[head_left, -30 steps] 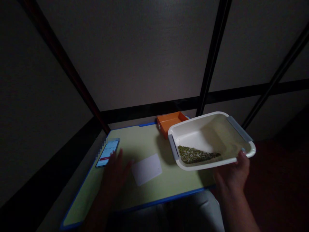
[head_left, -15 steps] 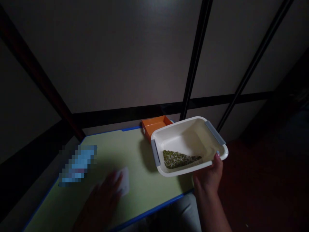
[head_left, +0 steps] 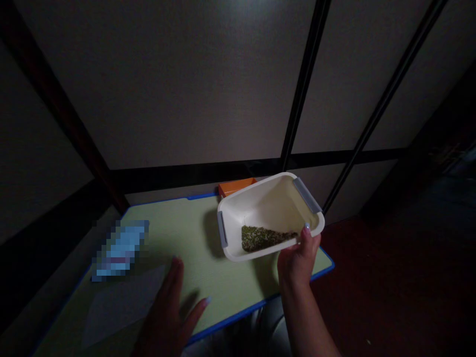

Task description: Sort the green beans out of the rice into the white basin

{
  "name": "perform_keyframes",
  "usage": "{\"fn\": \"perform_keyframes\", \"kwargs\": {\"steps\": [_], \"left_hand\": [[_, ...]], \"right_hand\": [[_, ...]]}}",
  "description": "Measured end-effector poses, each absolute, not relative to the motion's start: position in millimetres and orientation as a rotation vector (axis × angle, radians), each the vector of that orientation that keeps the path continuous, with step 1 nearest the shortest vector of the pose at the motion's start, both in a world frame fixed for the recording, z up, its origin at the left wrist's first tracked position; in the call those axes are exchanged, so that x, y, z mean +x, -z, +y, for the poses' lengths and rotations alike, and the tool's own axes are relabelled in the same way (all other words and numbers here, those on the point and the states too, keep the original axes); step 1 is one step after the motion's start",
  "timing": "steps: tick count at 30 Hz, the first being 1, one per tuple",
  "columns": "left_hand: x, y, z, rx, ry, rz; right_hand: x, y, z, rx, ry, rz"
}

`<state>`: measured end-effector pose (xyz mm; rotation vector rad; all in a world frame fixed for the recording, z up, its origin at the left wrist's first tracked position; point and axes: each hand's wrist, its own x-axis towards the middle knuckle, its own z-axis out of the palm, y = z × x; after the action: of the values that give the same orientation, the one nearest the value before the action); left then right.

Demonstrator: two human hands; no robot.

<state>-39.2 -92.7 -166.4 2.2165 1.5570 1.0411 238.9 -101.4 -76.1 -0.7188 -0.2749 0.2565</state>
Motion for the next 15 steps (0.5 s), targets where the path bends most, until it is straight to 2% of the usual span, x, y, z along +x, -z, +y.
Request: {"fn": "perform_keyframes", "kwargs": {"steps": [6,15], "left_hand": [[44,129,-90,2.166,-1.112,1.430],[31,135,-62,2.017,-1.166,1.389]], "right_hand": [[205,67,-102,-0.824,-0.261,-0.330],[183,94,-98,-0.859,-0.245,-0.494]]}}
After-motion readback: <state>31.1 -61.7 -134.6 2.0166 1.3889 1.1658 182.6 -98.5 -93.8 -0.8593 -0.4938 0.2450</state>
